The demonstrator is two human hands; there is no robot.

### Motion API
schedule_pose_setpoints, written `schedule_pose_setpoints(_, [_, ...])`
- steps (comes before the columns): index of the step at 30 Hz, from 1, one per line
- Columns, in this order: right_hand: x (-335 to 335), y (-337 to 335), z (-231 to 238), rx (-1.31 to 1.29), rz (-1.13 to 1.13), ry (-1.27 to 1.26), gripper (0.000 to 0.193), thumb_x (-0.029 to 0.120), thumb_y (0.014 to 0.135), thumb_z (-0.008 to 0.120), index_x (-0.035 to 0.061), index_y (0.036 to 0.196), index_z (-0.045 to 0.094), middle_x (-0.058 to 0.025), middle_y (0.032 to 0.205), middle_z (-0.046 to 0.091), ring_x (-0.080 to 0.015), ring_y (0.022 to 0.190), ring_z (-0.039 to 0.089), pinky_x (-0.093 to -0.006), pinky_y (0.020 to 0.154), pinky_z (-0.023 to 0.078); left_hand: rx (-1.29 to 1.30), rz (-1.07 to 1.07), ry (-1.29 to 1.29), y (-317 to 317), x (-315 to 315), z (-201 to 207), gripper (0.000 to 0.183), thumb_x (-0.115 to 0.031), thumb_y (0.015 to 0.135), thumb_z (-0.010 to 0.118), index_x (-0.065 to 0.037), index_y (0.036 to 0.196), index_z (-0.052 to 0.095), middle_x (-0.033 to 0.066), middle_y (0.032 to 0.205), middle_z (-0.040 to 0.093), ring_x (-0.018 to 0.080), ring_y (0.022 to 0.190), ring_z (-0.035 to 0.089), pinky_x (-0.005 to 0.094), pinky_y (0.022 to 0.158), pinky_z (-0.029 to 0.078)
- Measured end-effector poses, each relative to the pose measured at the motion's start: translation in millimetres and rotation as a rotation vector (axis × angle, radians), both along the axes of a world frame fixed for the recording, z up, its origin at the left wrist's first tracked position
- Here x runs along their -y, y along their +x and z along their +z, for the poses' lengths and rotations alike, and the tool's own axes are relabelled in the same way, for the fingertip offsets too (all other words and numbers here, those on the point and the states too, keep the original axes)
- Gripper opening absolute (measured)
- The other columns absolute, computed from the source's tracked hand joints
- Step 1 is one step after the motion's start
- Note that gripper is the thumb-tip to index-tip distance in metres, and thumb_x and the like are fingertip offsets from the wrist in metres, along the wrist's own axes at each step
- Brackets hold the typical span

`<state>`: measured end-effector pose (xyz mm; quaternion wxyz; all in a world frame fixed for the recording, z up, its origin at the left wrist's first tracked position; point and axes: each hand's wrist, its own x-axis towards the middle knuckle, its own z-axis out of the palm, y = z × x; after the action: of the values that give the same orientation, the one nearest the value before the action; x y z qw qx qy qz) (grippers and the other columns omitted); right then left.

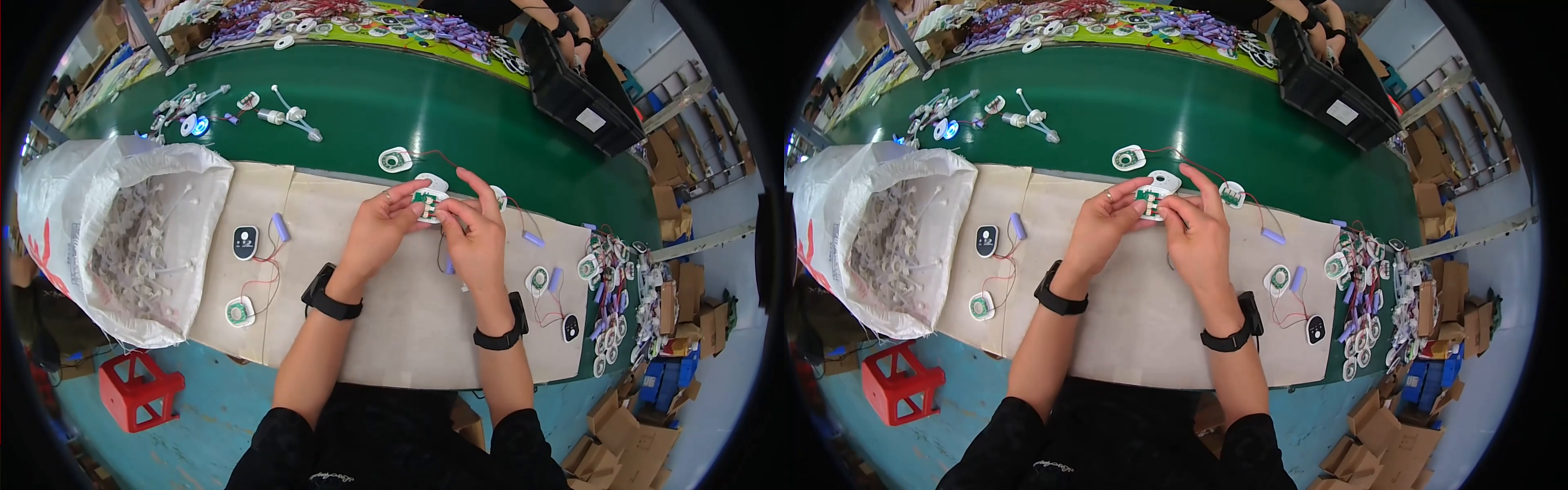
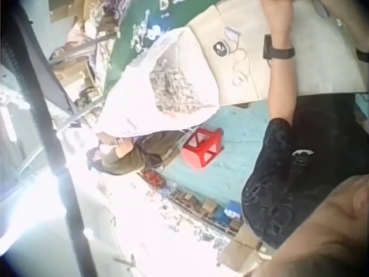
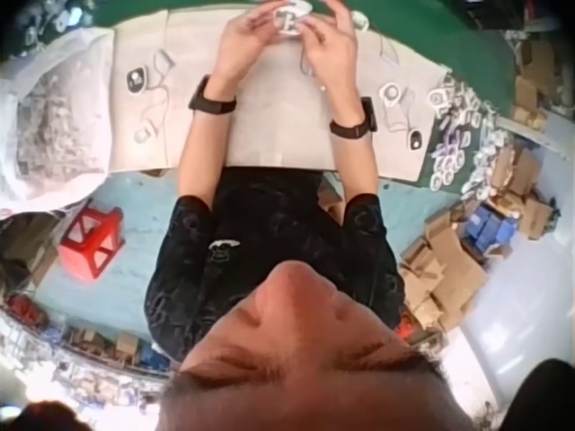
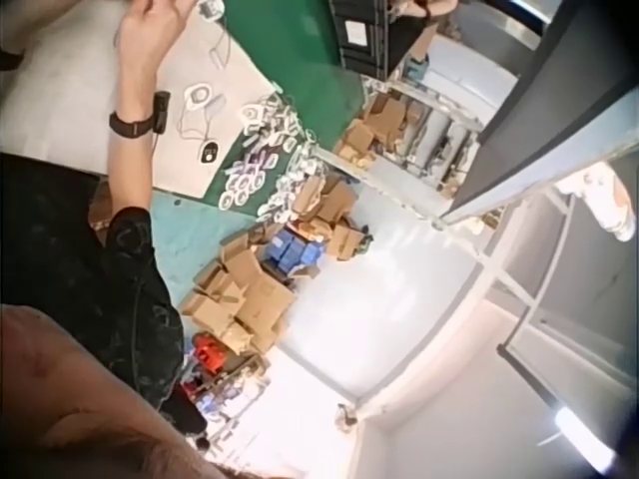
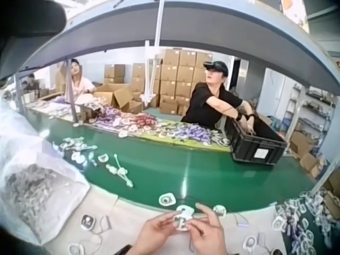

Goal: The person assembles electronic components by joining motors to plastic tubes and connecting them to circuit boards before arranging the units on the table. Finally, they pick up a bottle and unscrew its cap to take a drink.

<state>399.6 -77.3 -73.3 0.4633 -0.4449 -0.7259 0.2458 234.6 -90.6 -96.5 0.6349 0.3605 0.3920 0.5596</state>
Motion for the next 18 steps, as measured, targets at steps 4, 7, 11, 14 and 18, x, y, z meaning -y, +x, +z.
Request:
schedule_pose_setpoints(4, [-1.3,2.2,3.4,0.029,-0.022,-0.088,0.011,-0.002,0.085,0.072,-0.0015,0.096,0.076,-0.0124,0.144,0.058,-0.0195,0.096,0.070,-0.0304,0.081,0.055,-0.075,0.037,0.120,4.1,-1.2,-7.3,0.036,0.000,0.101,0.058,-0.001,0.137,0.061,0.0086,0.119,0.070,0.0126,0.105,0.067,0.0294,0.091,0.059])
schedule_pose_setpoints(7, [0.5,-0.1,6.8,0.031,-0.040,-0.132,0.010,-0.002,0.085,0.072,-0.0020,0.094,0.076,-0.0123,0.144,0.059,-0.0186,0.095,0.071,-0.0297,0.081,0.055,-0.232,0.101,0.147,9.0,0.7,-7.4,0.035,0.001,0.101,0.057,-0.002,0.136,0.063,0.0081,0.120,0.070,0.0118,0.102,0.066,0.0295,0.091,0.059])
schedule_pose_setpoints(11, [-1.1,0.4,5.1,0.043,-0.012,-0.134,0.010,-0.001,0.085,0.071,-0.0029,0.094,0.075,-0.0121,0.145,0.059,-0.0178,0.093,0.071,-0.0292,0.080,0.055,-0.313,0.094,0.159,7.5,-0.8,-9.0,0.035,0.002,0.101,0.057,-0.003,0.135,0.064,0.0071,0.120,0.070,0.0111,0.101,0.065,0.0294,0.091,0.058])
schedule_pose_setpoints(14, [-2.5,3.1,3.7,0.041,0.002,-0.104,0.010,0.000,0.085,0.071,-0.0031,0.094,0.075,-0.0121,0.146,0.058,-0.0178,0.093,0.071,-0.0291,0.080,0.055,-0.213,0.079,0.133,7.4,0.7,-4.5,0.034,0.002,0.101,0.057,-0.003,0.134,0.065,0.0073,0.119,0.071,0.0112,0.100,0.065,0.0290,0.090,0.058])
schedule_pose_setpoints(18, [-2.4,3.6,2.1,0.053,0.016,-0.105,0.011,0.000,0.086,0.071,-0.0028,0.095,0.075,-0.0116,0.145,0.059,-0.0173,0.093,0.071,-0.0287,0.079,0.055,-0.449,0.106,0.213,6.1,1.4,-6.5,0.035,0.001,0.100,0.059,-0.006,0.133,0.067,0.0085,0.109,0.073,0.0110,0.092,0.067,0.0280,0.085,0.058])
